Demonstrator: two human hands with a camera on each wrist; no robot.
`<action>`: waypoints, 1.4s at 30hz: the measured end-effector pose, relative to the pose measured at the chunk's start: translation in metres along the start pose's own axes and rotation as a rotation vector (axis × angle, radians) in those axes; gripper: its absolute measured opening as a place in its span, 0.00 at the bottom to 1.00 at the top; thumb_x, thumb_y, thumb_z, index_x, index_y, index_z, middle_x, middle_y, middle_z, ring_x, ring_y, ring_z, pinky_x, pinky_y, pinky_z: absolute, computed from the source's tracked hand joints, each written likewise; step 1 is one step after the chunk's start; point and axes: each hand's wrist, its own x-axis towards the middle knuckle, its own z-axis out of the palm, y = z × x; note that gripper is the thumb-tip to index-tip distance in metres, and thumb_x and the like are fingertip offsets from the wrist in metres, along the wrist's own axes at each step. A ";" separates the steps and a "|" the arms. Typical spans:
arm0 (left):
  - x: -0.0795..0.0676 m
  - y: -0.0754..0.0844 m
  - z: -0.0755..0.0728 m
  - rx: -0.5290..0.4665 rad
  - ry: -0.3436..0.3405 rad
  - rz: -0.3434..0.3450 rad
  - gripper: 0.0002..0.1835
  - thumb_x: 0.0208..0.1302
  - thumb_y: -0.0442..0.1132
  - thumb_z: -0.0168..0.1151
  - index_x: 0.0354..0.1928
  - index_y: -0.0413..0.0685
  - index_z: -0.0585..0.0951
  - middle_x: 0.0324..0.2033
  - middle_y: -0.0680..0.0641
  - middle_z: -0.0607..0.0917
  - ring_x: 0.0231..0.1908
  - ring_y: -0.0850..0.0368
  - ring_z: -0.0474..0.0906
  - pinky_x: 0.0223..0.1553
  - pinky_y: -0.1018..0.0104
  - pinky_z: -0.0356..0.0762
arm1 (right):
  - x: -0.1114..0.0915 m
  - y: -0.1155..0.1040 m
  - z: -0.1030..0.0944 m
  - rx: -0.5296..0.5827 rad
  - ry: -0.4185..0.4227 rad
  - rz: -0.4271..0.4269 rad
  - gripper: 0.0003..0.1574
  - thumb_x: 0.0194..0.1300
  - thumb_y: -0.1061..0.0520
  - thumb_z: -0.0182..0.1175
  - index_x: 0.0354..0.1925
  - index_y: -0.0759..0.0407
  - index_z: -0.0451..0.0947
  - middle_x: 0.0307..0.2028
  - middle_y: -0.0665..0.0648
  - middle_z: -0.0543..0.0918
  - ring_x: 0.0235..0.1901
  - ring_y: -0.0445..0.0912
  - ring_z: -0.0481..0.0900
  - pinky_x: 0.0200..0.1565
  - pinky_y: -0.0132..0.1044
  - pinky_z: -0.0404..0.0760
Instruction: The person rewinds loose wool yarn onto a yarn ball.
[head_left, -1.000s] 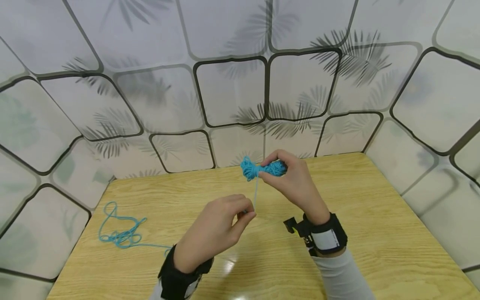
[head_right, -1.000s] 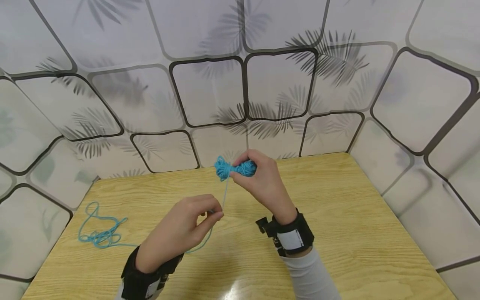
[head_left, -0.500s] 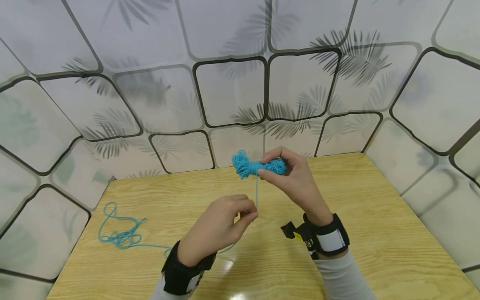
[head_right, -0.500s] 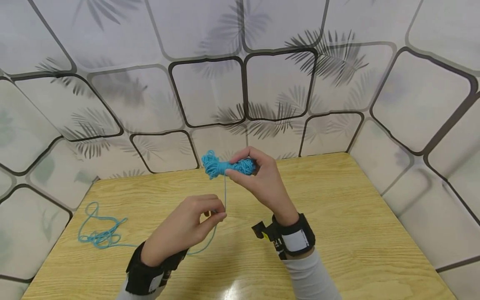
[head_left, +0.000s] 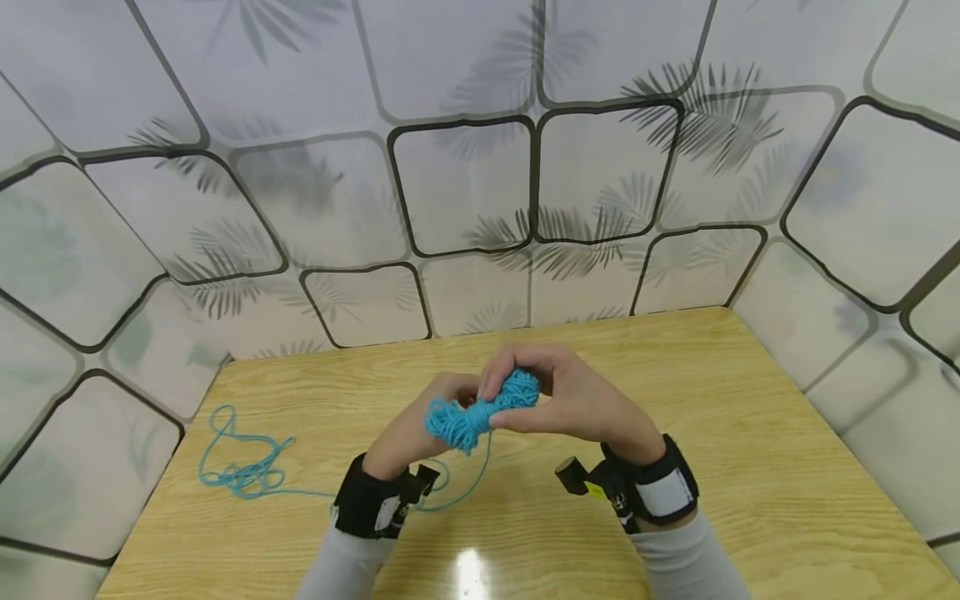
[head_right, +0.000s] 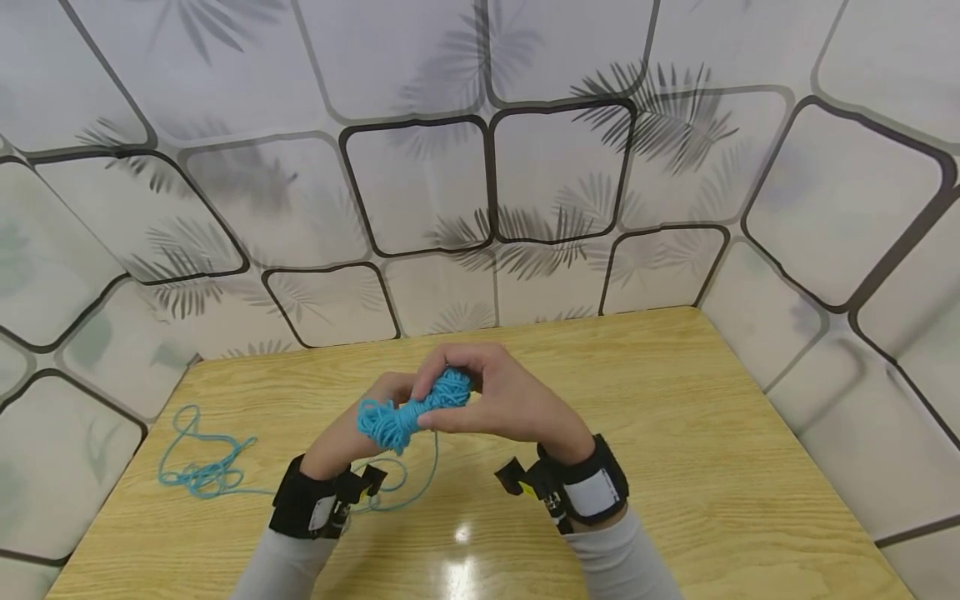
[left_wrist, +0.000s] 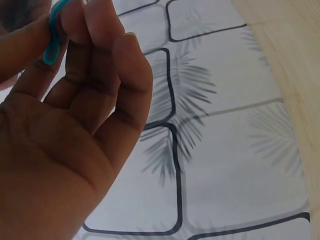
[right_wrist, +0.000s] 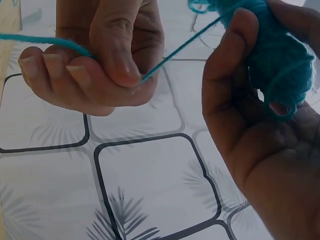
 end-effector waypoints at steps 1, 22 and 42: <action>0.000 -0.001 -0.002 -0.004 0.009 -0.013 0.06 0.68 0.31 0.59 0.35 0.45 0.84 0.29 0.46 0.86 0.29 0.59 0.78 0.34 0.61 0.81 | -0.001 -0.001 0.000 -0.009 -0.037 0.024 0.11 0.59 0.69 0.68 0.39 0.59 0.79 0.38 0.58 0.82 0.39 0.50 0.77 0.42 0.40 0.81; -0.018 0.045 -0.014 0.276 0.135 0.040 0.09 0.66 0.32 0.64 0.27 0.49 0.82 0.25 0.54 0.82 0.28 0.64 0.75 0.31 0.62 0.80 | -0.006 0.003 -0.007 -0.476 -0.095 0.305 0.10 0.55 0.62 0.71 0.33 0.52 0.80 0.23 0.50 0.74 0.20 0.39 0.66 0.25 0.31 0.67; -0.017 0.058 0.000 0.327 0.093 0.021 0.11 0.66 0.32 0.63 0.26 0.53 0.78 0.23 0.55 0.79 0.26 0.65 0.74 0.28 0.64 0.80 | -0.006 0.009 -0.012 -0.546 0.194 0.301 0.10 0.56 0.62 0.71 0.34 0.55 0.79 0.29 0.53 0.81 0.24 0.43 0.72 0.27 0.36 0.75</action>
